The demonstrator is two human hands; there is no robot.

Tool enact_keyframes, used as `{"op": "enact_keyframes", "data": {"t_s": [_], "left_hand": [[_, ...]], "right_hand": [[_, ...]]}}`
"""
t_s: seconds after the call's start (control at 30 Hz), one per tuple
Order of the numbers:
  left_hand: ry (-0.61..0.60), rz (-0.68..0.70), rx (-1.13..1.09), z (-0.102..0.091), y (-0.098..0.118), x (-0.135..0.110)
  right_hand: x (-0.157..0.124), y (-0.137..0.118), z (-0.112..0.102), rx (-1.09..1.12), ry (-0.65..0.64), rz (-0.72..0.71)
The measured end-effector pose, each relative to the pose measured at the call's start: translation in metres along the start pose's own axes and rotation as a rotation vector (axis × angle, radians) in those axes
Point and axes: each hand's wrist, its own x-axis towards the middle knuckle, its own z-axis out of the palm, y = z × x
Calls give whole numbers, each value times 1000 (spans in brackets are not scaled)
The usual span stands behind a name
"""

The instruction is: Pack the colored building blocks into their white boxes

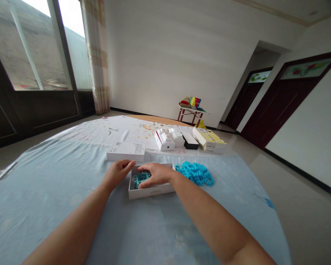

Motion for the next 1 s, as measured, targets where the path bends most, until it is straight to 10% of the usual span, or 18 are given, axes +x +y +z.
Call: {"op": "enact_keyframes", "data": {"t_s": [0.33,0.7,1.0], "left_hand": [[-40,96,118,1,3,-1],[-64,14,91,4,-4,5],[-52,-77,139,-1,-6,9]], "right_hand": [[-16,2,0,-159,175,185],[-16,-10,12,-171,93,150],[-84,20,-43,10,578,143]]}}
